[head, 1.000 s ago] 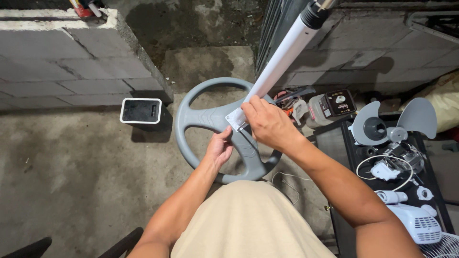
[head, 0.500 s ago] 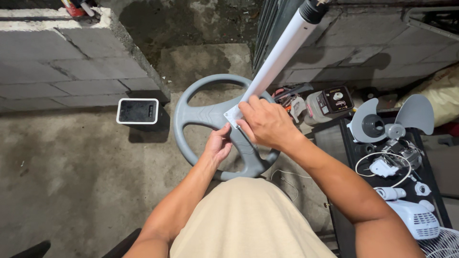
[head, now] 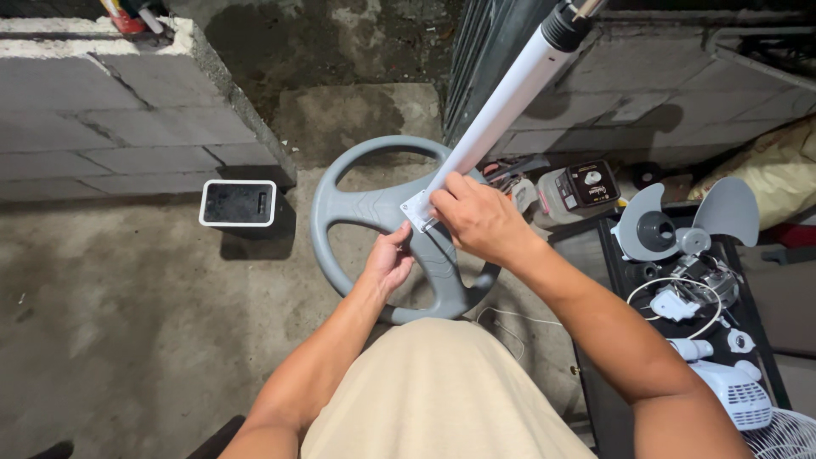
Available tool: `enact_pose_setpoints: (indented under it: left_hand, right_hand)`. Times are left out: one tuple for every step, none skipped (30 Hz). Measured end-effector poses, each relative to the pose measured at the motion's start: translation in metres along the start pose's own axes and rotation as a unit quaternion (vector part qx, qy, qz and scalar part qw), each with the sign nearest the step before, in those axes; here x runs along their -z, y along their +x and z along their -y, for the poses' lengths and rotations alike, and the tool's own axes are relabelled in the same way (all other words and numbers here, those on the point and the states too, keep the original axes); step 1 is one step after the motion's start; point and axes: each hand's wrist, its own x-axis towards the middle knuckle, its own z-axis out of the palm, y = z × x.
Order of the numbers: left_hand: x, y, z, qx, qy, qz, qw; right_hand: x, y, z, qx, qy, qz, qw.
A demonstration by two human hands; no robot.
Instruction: The person attaches a white pole to a grey circular base using a screwdriver. They tighten the screws to secure the pole, then insert a metal rod into the center of the base.
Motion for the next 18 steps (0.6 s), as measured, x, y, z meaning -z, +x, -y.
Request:
enact_pose_setpoints:
  left_hand:
    - [-0.002,0.000,-0.001,-0.005,-0.001,0.004,1.000]
    - [-0.004,0.000,-0.001,-0.010,-0.002,0.006,1.000]
    - [-0.005,-0.002,-0.002,-0.007,-0.002,0.001,1.000]
    - [-0.006,-0.003,-0.002,-0.005,-0.001,-0.004,1.000]
    - [-0.007,-0.004,-0.004,-0.003,0.000,-0.009,1.000]
    - [-0.006,-0.003,-0.004,-0.006,0.000,-0.001,1.000]
    - [-0.003,-0.002,-0.004,-0.008,0.000,0.007,1.000]
    - [-0.002,-0.001,-0.004,-0.011,-0.001,0.015,1.000]
    - [0.001,0.001,-0.003,-0.011,0.001,0.015,1.000]
    - [0.003,0.001,-0.003,-0.012,0.004,0.014,1.000]
    - [0.004,0.002,-0.003,-0.013,0.006,0.013,1.000]
    - [0.004,0.002,-0.003,-0.010,0.006,0.002,1.000]
    - [0.004,0.002,-0.003,-0.007,0.007,-0.009,1.000]
    - [0.004,0.001,-0.004,-0.004,0.008,-0.021,1.000]
    - [0.005,0.000,-0.005,-0.006,0.009,-0.024,1.000]
    - [0.005,0.000,-0.004,-0.007,0.008,-0.026,1.000]
    - [0.005,0.000,-0.003,-0.008,0.008,-0.029,1.000]
    - [0.006,0.001,-0.002,-0.009,0.006,-0.031,0.999]
  right_hand:
    - [-0.002,0.000,0.000,-0.033,-0.033,0.038,0.998]
    - [-0.003,0.001,-0.001,-0.048,-0.051,0.054,0.996]
    - [-0.004,0.002,-0.001,-0.063,-0.069,0.070,0.993]
    - [-0.003,0.004,0.000,-0.077,-0.087,0.085,0.990]
    - [-0.001,0.005,0.001,-0.052,-0.052,0.039,0.997]
    - [0.002,0.002,0.003,-0.029,-0.017,-0.007,0.999]
    - [0.004,0.001,0.004,-0.006,0.018,-0.053,0.998]
    - [0.004,0.002,0.003,0.018,0.019,-0.059,0.998]
    - [0.004,0.003,0.001,0.043,0.019,-0.065,0.997]
    - [0.002,0.004,0.000,0.067,0.021,-0.072,0.995]
    - [-0.001,0.004,0.000,0.018,0.011,-0.033,0.999]
    - [-0.004,0.004,0.000,-0.030,0.002,0.006,1.000]
    - [-0.006,0.004,0.000,-0.077,-0.007,0.046,0.996]
    - [-0.008,0.005,0.001,-0.085,-0.025,0.067,0.994]
    - [-0.008,0.006,0.002,-0.092,-0.043,0.087,0.991]
    - [-0.007,0.006,0.003,-0.101,-0.063,0.108,0.987]
    - [-0.006,0.006,0.004,-0.063,-0.024,0.045,0.997]
    - [-0.003,0.003,0.006,-0.024,0.016,-0.018,0.999]
